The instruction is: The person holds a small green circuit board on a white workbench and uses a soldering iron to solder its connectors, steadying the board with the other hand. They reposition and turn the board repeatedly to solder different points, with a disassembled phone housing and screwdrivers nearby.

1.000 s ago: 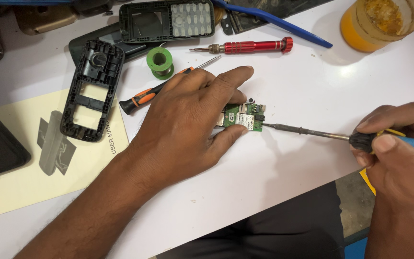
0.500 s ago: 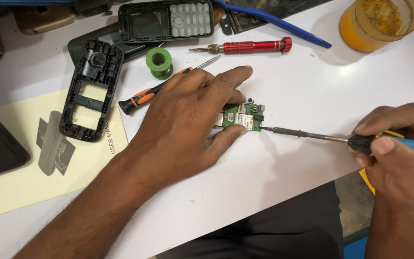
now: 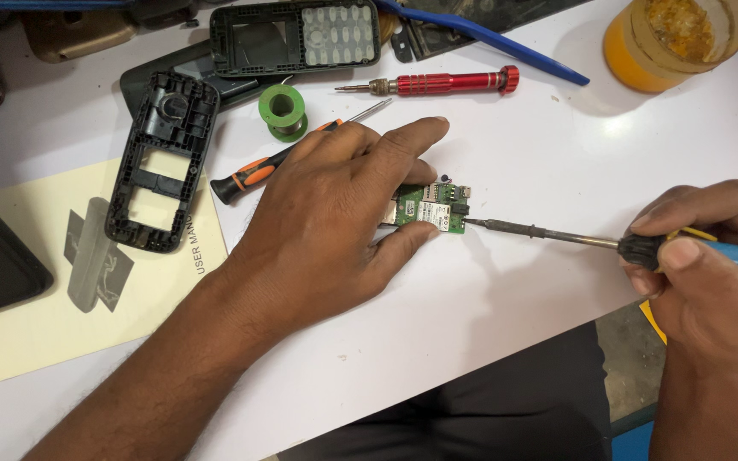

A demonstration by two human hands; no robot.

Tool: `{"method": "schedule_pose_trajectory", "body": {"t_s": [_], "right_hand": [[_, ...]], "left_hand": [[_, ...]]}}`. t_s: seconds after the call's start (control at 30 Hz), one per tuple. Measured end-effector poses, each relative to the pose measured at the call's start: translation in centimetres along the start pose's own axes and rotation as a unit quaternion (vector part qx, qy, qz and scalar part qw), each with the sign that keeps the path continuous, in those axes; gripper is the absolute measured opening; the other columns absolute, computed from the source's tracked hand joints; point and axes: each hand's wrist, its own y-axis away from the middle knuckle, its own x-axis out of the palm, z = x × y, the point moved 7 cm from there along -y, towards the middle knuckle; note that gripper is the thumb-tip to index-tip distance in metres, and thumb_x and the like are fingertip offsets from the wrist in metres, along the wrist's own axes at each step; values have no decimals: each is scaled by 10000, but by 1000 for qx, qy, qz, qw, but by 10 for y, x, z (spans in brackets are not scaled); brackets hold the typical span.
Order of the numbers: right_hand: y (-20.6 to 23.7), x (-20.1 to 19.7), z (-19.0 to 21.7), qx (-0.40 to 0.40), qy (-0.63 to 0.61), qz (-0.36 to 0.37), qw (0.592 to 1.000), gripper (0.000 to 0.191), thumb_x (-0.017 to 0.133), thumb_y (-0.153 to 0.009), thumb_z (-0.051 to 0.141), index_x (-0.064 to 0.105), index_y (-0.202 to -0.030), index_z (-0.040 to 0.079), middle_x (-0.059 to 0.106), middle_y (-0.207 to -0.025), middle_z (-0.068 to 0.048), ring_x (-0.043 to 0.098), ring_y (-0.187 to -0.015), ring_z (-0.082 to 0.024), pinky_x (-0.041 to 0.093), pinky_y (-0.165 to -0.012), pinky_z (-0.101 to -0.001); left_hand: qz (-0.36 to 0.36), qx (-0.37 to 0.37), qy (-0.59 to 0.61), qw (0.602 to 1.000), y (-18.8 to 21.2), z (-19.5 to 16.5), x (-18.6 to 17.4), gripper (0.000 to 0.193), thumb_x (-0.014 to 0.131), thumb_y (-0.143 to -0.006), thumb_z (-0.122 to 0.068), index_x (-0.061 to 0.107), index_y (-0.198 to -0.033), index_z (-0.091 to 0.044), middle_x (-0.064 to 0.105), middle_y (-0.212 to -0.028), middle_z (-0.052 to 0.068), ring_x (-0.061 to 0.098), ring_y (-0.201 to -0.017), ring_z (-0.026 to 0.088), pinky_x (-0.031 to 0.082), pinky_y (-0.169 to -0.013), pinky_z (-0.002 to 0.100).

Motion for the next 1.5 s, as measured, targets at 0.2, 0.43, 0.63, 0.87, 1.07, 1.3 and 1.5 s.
{"method": "schedule_pose_trajectory", "body": {"t_s": [0.2, 0.43, 0.63, 0.87, 1.07, 1.3, 1.5], "right_hand": [[1, -1, -1, -5, -21, 12, 1000, 186, 626, -1018, 124, 598, -1013, -60, 649, -764, -201, 571, -590, -163, 519, -535, -251], [3, -3, -4, -4, -19, 5, 1000, 188, 630, -1025, 131, 585, -1017, -51, 645, -768, -203, 566, -592, -168, 513, -541, -257], [5, -3, -5, -2, -19, -3, 1000, 197, 636, -1041, 146, 583, -1025, -43, 637, -775, -200, 560, -593, -166, 508, -537, -254], [4, -2, -3, -9, -5, 7, 1000, 220, 650, -1044, 179, 573, -1007, -24, 643, -766, -191, 565, -580, -158, 510, -531, -246], [2, -3, -6, -7, 3, 11, 1000, 210, 642, -1035, 189, 585, -1041, -14, 649, -754, -176, 571, -565, -151, 518, -515, -244], [2, -4, -8, -7, -6, 13, 1000, 207, 640, -1038, 182, 583, -1044, -16, 654, -748, -174, 574, -564, -149, 509, -544, -256], [1, -4, -10, -11, -15, 18, 1000, 201, 637, -1036, 178, 583, -1083, -9, 659, -755, -176, 578, -563, -144, 515, -542, -254]], "left_hand": [[-4, 7, -3, 1000, 0, -1, 0, 723, 825, -886, -247, 458, -1480, -59, 773, -1120, 10, 635, -1050, 189, 464, -965, 449], [-8, 11, -5, 1000, 0, -2, -1, 725, 823, -887, -249, 455, -1482, -57, 774, -1118, 8, 632, -1080, 197, 461, -980, 452], [-5, 6, -1, 1000, 0, -2, -1, 729, 824, -883, -245, 455, -1483, -56, 774, -1119, 4, 629, -1083, 196, 459, -988, 452], [-3, 7, -4, 1000, 0, -2, -1, 728, 823, -885, -244, 454, -1483, -55, 772, -1124, 5, 626, -1091, 197, 460, -984, 451], [0, 6, -5, 1000, 0, -1, -1, 730, 824, -884, -246, 453, -1484, -57, 771, -1124, 2, 627, -1078, 191, 460, -991, 452], [0, 6, -5, 1000, 0, -1, 0, 737, 825, -885, -253, 447, -1487, -56, 773, -1119, 4, 628, -1075, 191, 459, -989, 452], [-3, 9, -7, 1000, 0, -1, 0, 733, 826, -886, -249, 449, -1484, -57, 773, -1120, 8, 627, -1087, 194, 460, -987, 454]]}}
